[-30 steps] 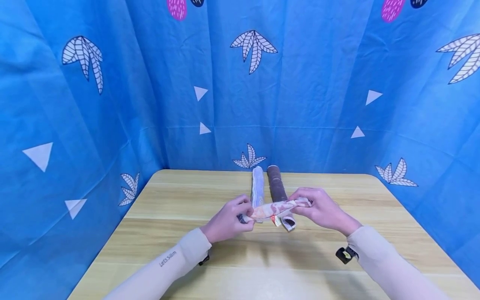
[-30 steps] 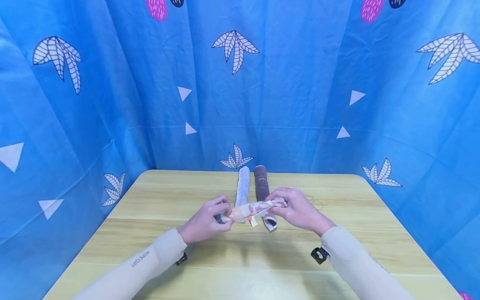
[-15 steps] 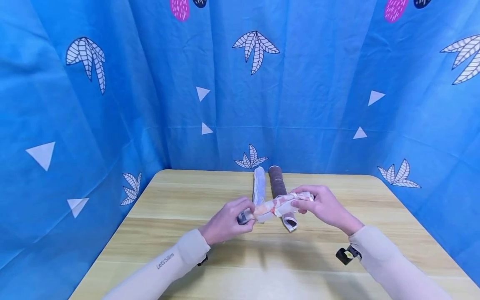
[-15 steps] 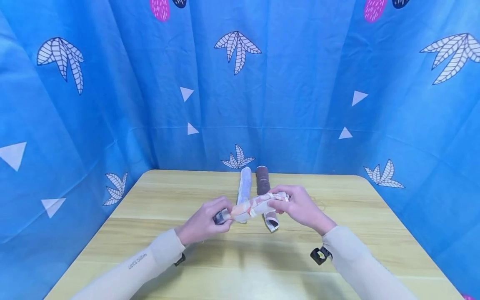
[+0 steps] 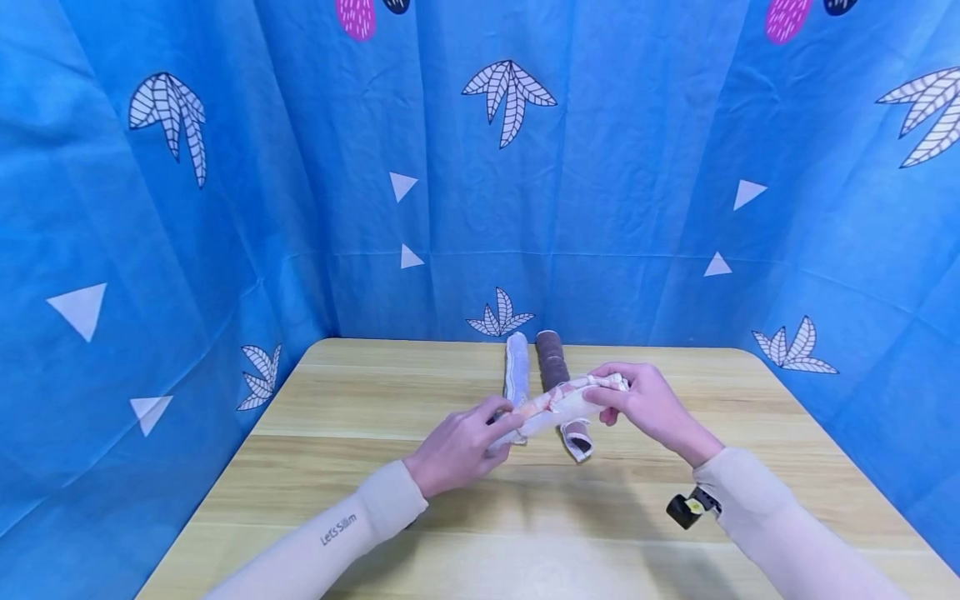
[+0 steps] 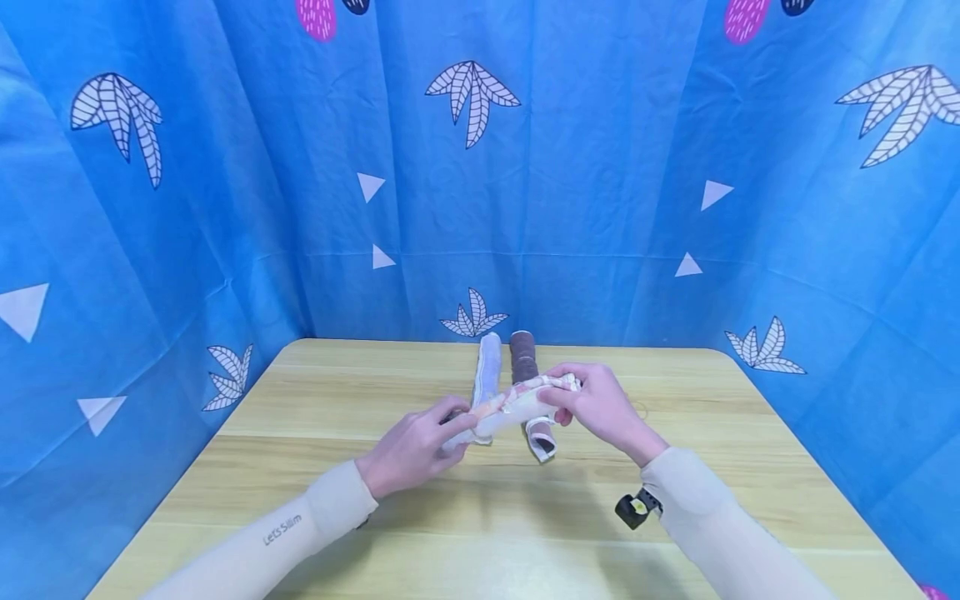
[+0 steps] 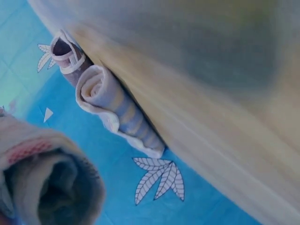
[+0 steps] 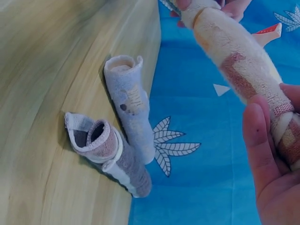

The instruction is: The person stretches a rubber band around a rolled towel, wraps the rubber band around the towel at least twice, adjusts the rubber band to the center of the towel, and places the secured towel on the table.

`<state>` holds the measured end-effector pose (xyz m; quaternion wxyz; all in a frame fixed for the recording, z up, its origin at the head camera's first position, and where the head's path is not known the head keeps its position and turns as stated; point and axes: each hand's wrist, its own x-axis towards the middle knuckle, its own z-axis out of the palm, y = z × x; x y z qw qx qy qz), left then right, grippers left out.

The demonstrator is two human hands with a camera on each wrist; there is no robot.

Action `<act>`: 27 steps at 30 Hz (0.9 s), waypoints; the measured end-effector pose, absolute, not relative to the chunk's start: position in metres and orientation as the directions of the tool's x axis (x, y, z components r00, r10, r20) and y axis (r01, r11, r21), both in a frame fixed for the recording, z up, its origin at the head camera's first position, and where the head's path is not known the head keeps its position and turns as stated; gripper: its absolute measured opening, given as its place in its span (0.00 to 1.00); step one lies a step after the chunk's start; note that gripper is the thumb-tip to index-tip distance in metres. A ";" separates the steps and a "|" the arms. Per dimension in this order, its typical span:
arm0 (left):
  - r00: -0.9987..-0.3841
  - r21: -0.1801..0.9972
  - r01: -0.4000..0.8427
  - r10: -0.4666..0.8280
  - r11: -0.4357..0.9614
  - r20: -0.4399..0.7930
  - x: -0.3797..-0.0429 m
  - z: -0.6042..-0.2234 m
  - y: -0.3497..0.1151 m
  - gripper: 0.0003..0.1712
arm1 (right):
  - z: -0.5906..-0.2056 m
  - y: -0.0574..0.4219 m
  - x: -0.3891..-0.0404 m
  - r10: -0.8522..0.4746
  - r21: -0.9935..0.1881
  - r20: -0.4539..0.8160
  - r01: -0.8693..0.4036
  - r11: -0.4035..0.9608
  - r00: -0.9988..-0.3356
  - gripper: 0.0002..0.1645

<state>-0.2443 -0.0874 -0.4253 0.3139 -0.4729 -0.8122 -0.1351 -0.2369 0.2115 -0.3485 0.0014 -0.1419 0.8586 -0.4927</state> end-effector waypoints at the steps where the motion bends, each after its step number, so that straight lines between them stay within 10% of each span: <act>1: -0.344 -0.088 0.856 0.687 0.510 0.640 -0.245 -0.425 -0.088 0.25 | -0.349 0.212 -0.237 -0.240 -0.848 0.134 -0.237 0.475 -0.961 0.20; 17: -0.278 -0.129 0.886 0.734 0.444 0.620 -0.259 -0.426 -0.092 0.16 | -0.351 0.209 -0.235 -0.226 -0.834 0.121 -0.222 0.505 -0.967 0.17; 27: -0.603 0.322 0.797 0.640 0.511 0.476 -0.246 -0.420 -0.095 0.11 | -0.345 0.208 -0.235 -0.281 -0.856 0.081 -0.212 0.472 -0.956 0.21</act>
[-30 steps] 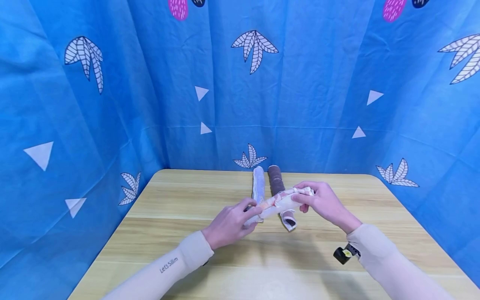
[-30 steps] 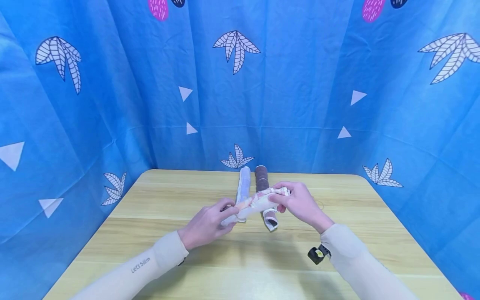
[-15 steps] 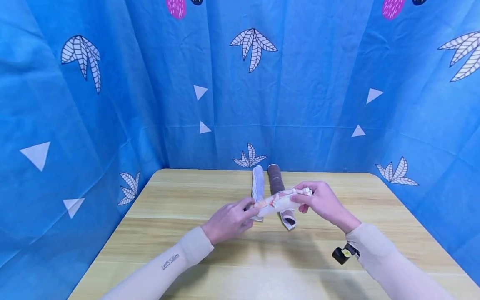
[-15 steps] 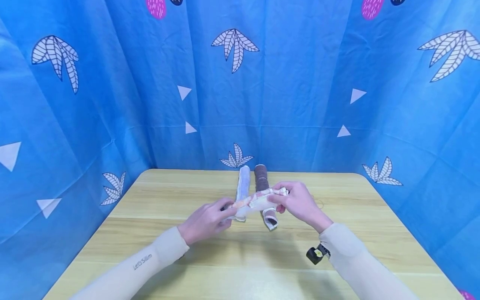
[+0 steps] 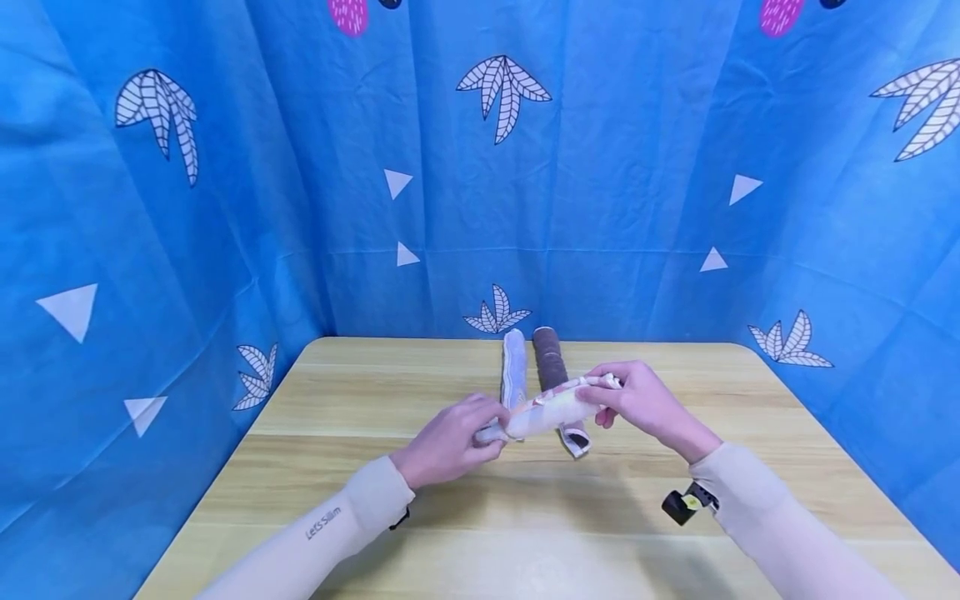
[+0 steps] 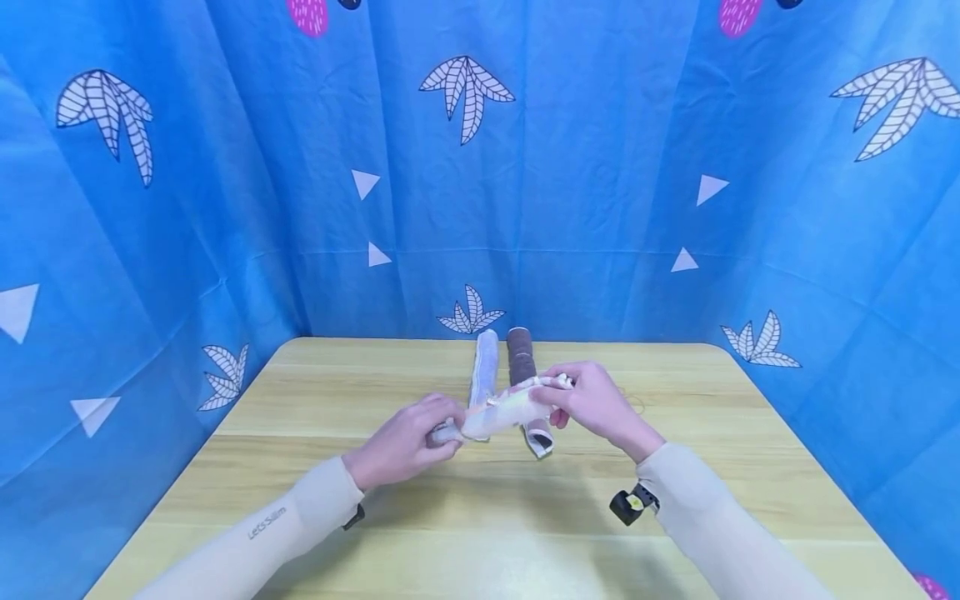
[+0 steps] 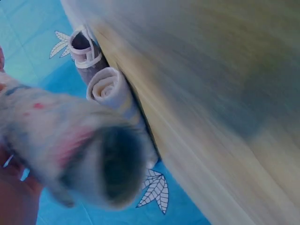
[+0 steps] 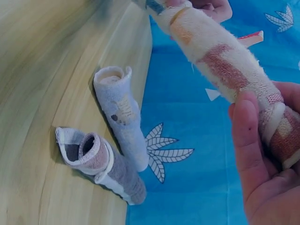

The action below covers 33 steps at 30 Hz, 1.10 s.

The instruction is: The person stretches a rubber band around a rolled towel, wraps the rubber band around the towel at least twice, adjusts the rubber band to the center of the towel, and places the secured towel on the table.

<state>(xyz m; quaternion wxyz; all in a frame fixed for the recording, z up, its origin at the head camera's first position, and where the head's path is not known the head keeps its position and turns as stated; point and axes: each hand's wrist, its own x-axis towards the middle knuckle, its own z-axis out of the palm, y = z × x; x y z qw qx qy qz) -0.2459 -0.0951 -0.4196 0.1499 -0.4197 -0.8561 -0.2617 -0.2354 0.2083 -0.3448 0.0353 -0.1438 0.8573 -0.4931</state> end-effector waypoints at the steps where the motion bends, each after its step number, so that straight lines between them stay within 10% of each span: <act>1: -0.630 0.352 0.776 0.624 0.523 0.462 -0.245 -0.419 -0.095 0.11 | -0.344 0.208 -0.236 -0.284 -0.855 0.074 -0.208 0.476 -0.956 0.22; 12: -0.810 0.781 0.479 0.545 0.400 0.217 -0.245 -0.418 -0.094 0.11 | -0.355 0.210 -0.252 -0.309 -0.885 0.159 -0.274 0.377 -0.938 0.27; 33: -0.864 0.875 0.341 0.481 0.342 0.149 -0.251 -0.425 -0.102 0.13 | -0.366 0.217 -0.254 -0.323 -0.834 0.230 -0.357 0.421 -0.918 0.32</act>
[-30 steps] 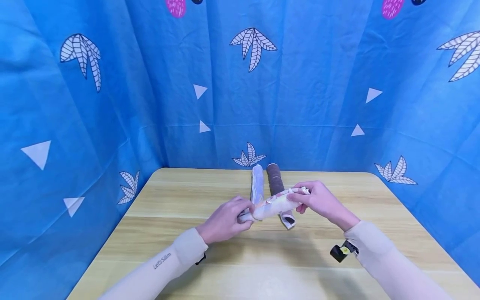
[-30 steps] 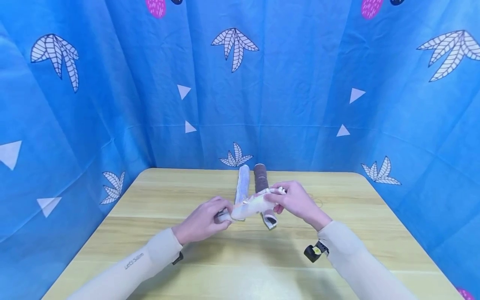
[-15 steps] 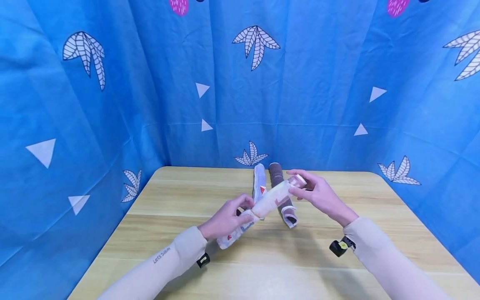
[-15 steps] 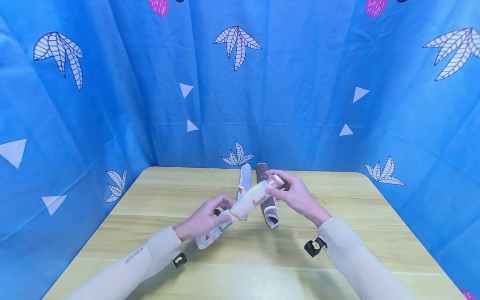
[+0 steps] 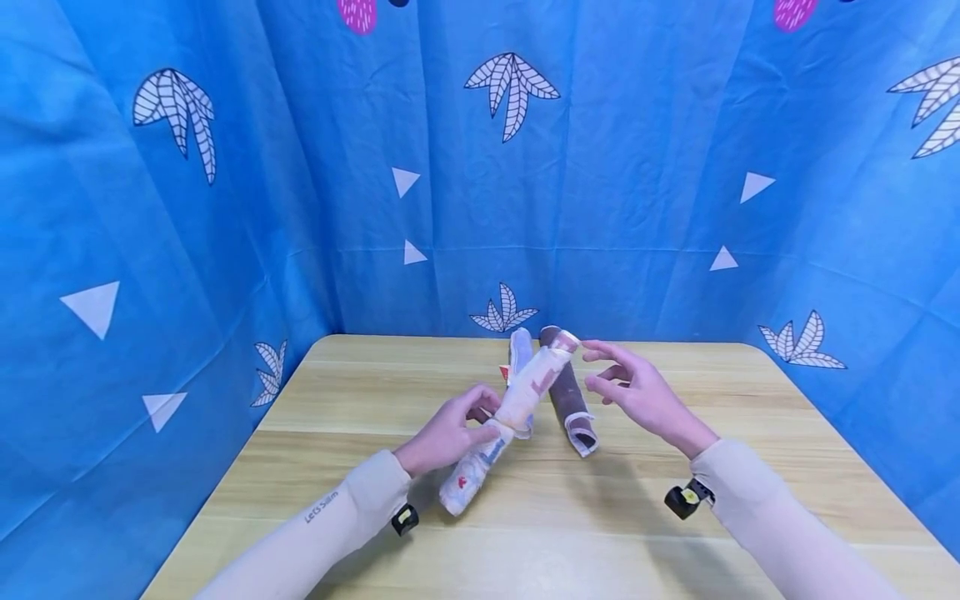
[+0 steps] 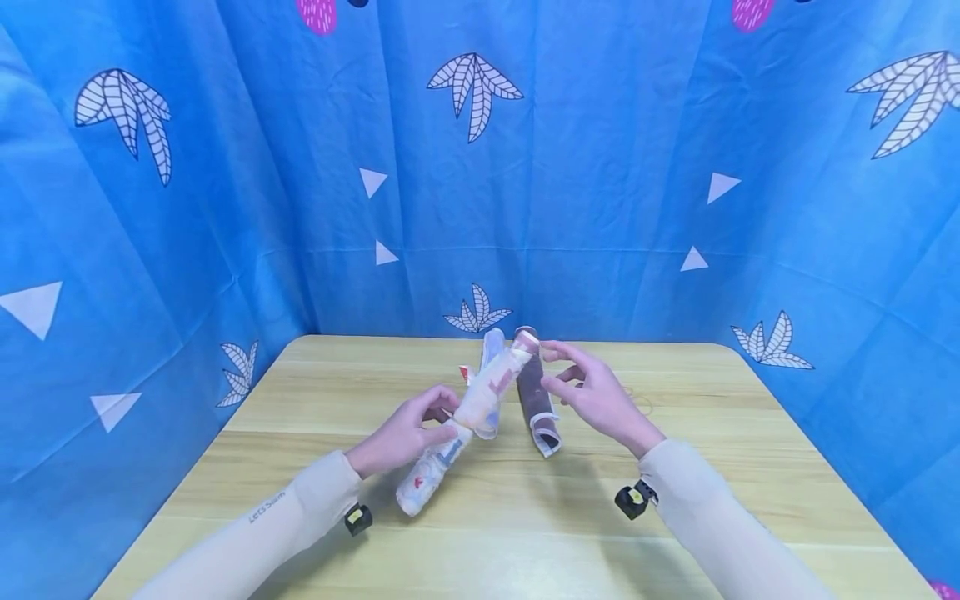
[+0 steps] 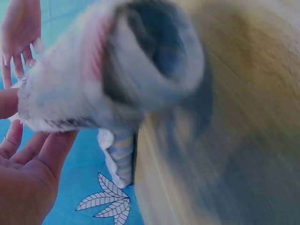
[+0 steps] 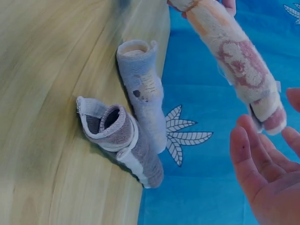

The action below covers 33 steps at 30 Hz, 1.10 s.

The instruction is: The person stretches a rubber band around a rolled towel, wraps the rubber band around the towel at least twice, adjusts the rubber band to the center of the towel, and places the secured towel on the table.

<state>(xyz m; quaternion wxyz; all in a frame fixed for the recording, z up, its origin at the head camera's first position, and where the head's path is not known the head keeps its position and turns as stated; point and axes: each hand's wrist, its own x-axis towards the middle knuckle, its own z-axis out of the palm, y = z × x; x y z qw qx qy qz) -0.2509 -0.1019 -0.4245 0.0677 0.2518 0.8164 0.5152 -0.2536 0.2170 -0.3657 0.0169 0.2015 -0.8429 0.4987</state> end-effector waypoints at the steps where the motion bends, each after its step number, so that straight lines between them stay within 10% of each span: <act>1: -0.868 0.879 0.336 0.474 0.337 0.149 -0.252 -0.425 -0.102 0.14 | -0.366 0.217 -0.253 -0.324 -0.834 0.228 -0.356 0.422 -0.918 0.31; 33: -0.999 0.830 0.016 0.045 0.557 -0.011 -0.315 -0.453 -0.119 0.17 | -0.404 0.234 -0.251 -0.346 -0.766 0.179 -0.351 0.539 -0.921 0.22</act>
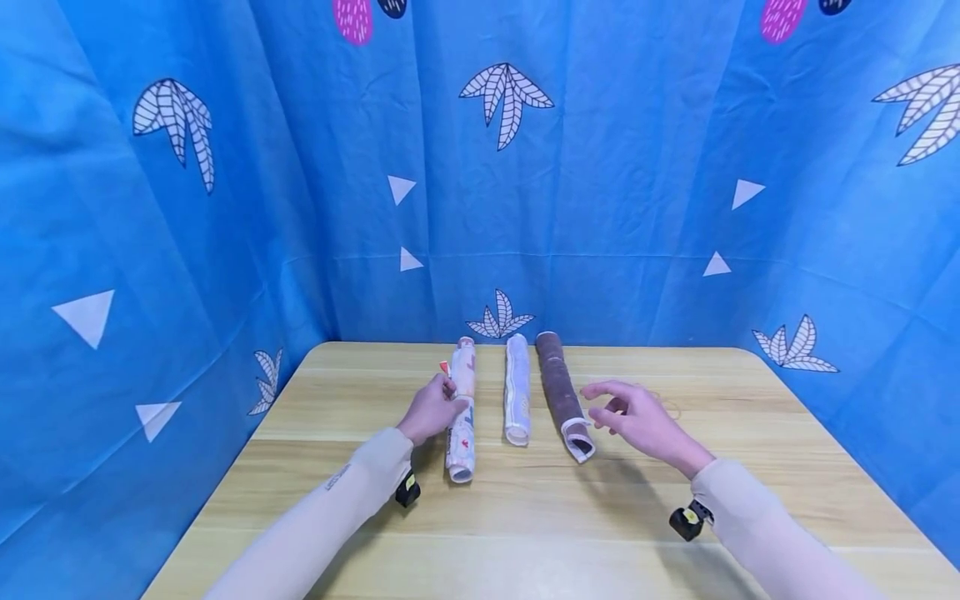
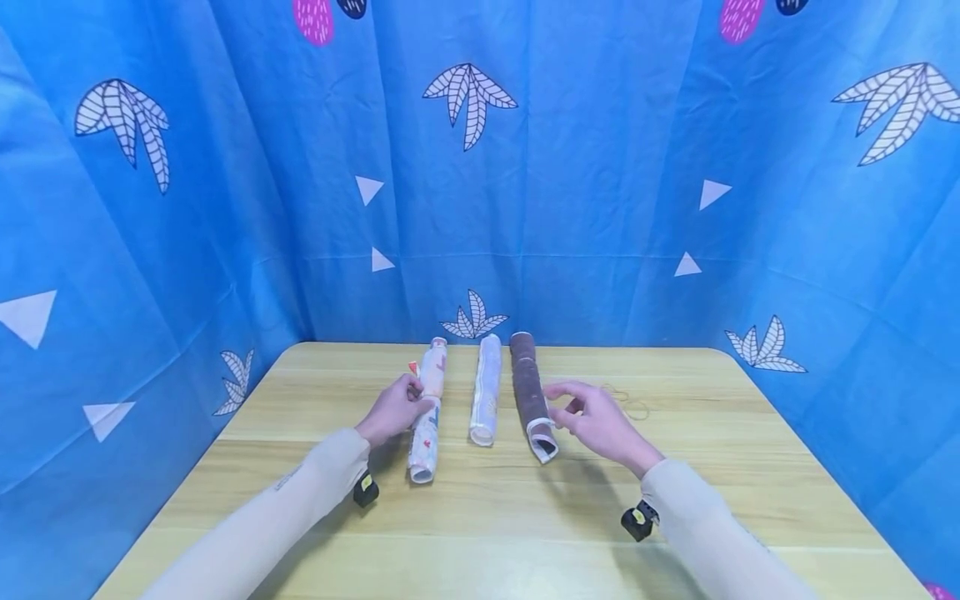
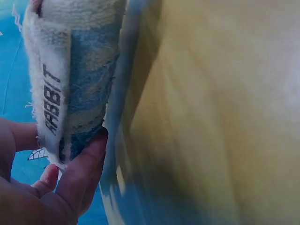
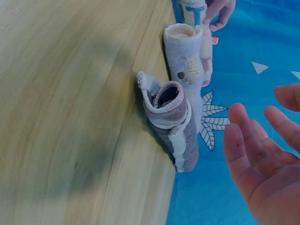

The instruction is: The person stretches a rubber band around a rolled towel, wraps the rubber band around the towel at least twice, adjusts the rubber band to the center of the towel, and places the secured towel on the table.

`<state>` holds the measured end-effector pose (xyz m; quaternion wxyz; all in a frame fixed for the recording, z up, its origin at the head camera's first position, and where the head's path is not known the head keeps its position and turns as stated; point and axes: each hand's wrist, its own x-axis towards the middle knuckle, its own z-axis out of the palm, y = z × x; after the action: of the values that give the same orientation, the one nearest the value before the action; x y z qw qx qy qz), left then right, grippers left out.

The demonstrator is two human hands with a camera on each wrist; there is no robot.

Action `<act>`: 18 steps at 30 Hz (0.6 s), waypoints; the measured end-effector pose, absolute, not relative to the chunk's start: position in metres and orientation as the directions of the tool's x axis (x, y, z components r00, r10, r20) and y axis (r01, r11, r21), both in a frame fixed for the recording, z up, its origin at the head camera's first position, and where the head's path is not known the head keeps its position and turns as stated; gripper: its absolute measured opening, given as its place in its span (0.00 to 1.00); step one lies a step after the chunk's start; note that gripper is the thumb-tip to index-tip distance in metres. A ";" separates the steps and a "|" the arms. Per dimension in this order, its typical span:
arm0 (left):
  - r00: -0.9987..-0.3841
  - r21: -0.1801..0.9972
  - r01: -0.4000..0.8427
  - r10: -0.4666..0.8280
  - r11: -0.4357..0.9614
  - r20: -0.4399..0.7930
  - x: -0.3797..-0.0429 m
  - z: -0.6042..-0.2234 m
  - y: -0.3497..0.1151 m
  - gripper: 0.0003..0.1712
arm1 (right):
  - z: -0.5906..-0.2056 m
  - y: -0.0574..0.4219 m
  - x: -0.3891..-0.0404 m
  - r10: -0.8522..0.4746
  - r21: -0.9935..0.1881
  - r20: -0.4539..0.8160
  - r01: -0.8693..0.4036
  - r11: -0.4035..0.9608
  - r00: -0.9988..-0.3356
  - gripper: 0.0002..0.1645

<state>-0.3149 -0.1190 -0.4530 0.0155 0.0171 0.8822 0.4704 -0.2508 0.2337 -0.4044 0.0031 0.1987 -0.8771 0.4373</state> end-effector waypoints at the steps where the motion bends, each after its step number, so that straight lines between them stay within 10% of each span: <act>1: -0.999 0.821 0.015 0.043 0.571 -0.012 -0.317 -0.453 -0.118 0.17 | -0.405 0.234 -0.251 -0.346 -0.765 0.177 -0.350 0.541 -0.922 0.22; 18: -0.995 0.721 -0.048 0.026 0.691 -0.091 -0.345 -0.447 -0.109 0.18 | -0.412 0.235 -0.251 -0.370 -0.728 0.166 -0.367 0.579 -0.914 0.20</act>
<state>-0.3447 -0.1094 -0.4467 0.0472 -0.0059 0.9183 0.3931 -0.2509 0.2351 -0.4116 -0.0020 0.2074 -0.8884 0.4094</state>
